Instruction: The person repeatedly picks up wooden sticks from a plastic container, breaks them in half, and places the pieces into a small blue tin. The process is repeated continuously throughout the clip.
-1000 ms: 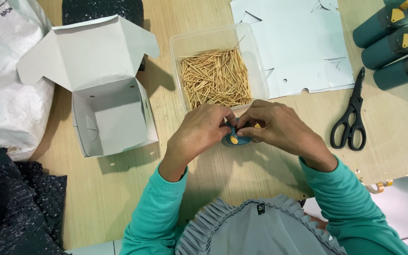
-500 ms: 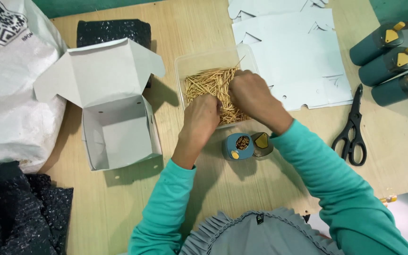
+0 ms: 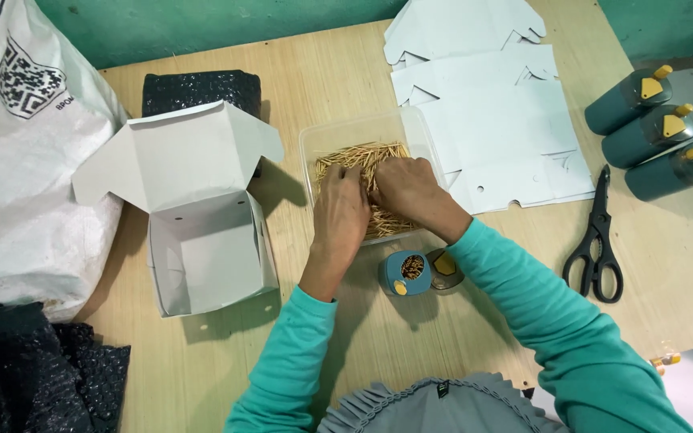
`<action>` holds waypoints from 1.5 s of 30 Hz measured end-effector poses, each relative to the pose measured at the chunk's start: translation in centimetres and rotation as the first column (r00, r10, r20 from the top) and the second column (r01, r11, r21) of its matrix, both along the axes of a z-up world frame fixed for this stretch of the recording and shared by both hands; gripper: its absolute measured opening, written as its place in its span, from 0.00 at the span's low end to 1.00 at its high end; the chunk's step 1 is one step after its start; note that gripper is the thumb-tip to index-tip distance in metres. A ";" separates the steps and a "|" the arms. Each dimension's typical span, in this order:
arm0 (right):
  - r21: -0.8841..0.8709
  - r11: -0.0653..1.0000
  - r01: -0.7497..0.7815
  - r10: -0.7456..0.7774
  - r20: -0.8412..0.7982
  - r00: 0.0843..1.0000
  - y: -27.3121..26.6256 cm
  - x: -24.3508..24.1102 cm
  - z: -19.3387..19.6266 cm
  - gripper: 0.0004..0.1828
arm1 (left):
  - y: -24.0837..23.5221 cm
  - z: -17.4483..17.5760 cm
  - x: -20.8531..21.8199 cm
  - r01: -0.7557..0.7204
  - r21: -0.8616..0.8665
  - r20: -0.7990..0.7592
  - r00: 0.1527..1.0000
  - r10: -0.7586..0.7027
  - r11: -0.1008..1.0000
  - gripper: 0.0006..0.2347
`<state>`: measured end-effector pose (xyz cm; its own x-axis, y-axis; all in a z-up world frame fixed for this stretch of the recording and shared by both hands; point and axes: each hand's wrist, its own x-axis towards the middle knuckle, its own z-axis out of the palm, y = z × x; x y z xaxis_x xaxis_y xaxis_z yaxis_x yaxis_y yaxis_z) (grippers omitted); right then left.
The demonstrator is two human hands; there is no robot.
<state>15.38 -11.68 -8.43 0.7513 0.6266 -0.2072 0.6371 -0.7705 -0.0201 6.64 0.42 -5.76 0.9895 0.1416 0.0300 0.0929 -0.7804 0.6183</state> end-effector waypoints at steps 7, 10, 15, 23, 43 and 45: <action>0.120 0.992 -0.039 0.038 0.012 0.999 -0.6 0.4 -1.5 0.22 | 0.1 -1.0 -0.3 -0.027 -0.046 0.096 0.995 0.031 0.999 0.13; 0.145 0.989 0.023 -0.016 -0.048 0.999 -0.5 0.3 -0.9 0.21 | 0.3 -0.9 -0.3 -0.015 -0.094 0.116 0.993 0.026 0.995 0.12; 0.204 0.966 0.160 -0.119 -0.198 0.973 -1.2 0.2 2.1 0.16 | 1.1 1.4 -0.8 0.017 -0.375 0.124 0.992 0.032 0.927 0.12; 0.577 0.748 0.328 -0.039 -0.454 0.890 -3.2 -2.3 10.8 0.11 | 2.4 3.8 -1.7 -0.023 -0.503 0.044 0.998 0.052 0.864 0.10; 0.871 0.358 0.336 0.264 -0.439 0.859 -3.9 -2.0 9.3 0.11 | 1.3 1.7 -0.9 0.087 -0.877 0.095 0.995 -0.007 0.472 0.08; 0.876 0.280 0.392 0.281 -0.465 0.839 -4.1 -1.4 8.3 0.08 | 1.2 1.8 -1.1 0.092 -0.869 0.092 0.996 -0.024 0.487 0.08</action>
<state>14.02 -15.77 -0.14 0.7982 0.5769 0.1737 0.2251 -0.0181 -0.9742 5.58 1.64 -3.95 0.9973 0.0715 -0.0177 0.0062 0.1575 0.9875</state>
